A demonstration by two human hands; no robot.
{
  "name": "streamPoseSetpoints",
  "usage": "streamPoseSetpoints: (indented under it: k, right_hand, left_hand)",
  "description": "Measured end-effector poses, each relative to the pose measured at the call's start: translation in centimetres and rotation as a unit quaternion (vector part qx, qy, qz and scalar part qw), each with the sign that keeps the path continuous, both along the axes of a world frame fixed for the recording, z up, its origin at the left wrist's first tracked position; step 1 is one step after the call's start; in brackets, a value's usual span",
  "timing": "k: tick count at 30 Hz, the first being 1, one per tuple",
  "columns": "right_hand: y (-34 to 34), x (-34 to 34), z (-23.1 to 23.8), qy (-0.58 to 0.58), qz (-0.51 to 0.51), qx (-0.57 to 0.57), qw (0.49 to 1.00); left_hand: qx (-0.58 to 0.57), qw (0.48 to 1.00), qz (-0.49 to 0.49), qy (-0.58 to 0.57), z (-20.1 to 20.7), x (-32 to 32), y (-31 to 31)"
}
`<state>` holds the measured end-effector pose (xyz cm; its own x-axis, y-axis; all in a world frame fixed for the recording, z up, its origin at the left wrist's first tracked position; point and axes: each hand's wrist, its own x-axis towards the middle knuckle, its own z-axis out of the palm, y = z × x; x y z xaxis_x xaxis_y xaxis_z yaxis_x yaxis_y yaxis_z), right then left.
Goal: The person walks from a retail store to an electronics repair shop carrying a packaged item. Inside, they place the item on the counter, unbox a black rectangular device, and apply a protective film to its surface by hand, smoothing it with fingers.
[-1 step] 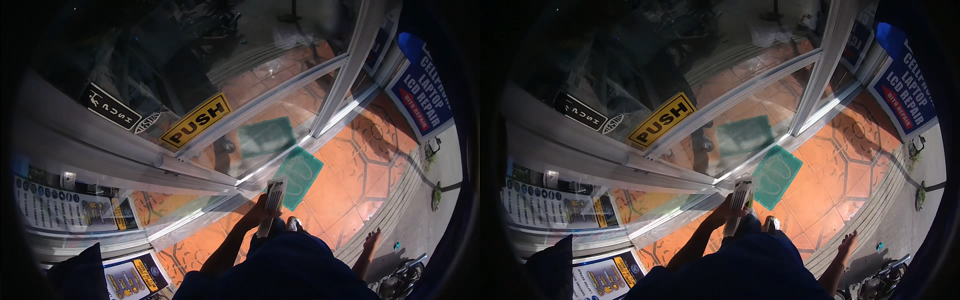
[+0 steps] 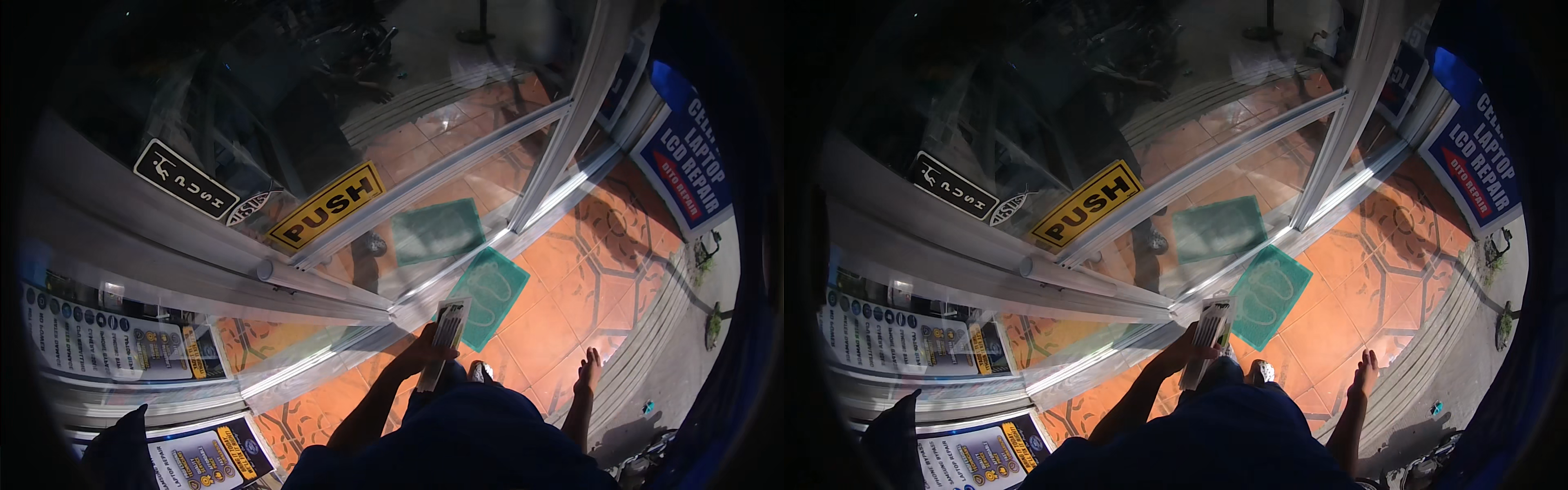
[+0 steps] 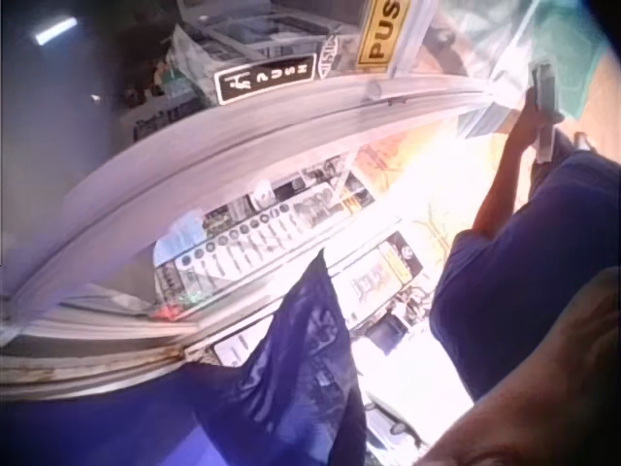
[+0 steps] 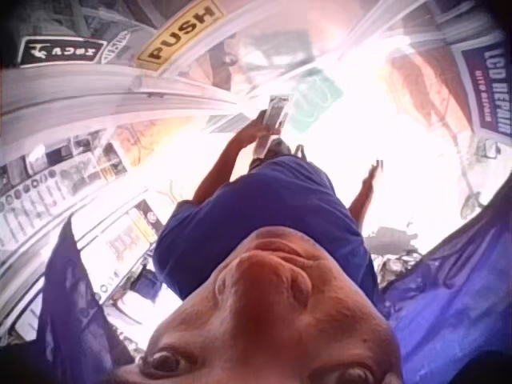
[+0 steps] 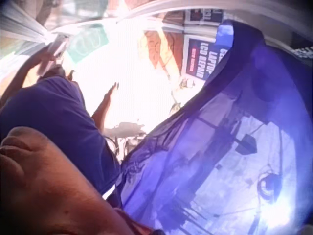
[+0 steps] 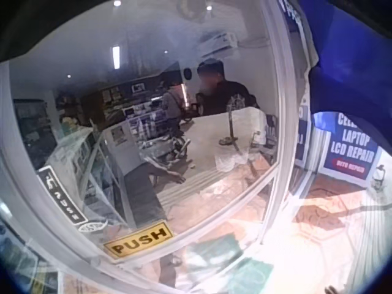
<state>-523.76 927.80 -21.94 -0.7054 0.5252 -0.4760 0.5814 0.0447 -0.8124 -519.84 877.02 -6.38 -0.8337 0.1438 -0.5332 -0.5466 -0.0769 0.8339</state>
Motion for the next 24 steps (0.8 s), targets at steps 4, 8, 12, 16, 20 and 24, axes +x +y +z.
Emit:
streamPoseSetpoints:
  k: [4,8,12,16,20,24]
  right_hand:
    - [-33.2,-19.9,19.6,0.279,0.493,0.002,0.824]
    - [-48.1,-24.8,26.6,0.429,0.704,0.029,0.565]
    - [-52.4,-23.4,25.8,0.43,0.692,0.128,0.566]
    - [-51.6,-25.6,23.9,0.459,0.662,0.091,0.585]
    - [-54.9,-27.2,24.5,0.473,0.672,0.14,0.552]
    - [-59.9,-30.8,23.5,0.476,0.667,0.113,0.562]
  left_hand:
    - [0.087,0.989,-0.08,-0.083,1.0,-2.8,-6.1]
    - [-0.033,0.997,-0.062,0.03,0.6,-2.5,-9.6]
    - [-0.098,0.995,-0.002,0.013,-2.6,-0.8,-11.8]
    - [-0.044,0.994,0.097,0.033,-1.7,-5.1,-9.8]
    - [-0.006,0.99,0.14,0.0,-3.9,-7.9,-10.1]
    - [-0.001,0.974,0.228,-0.002,-1.2,-12.2,-11.2]
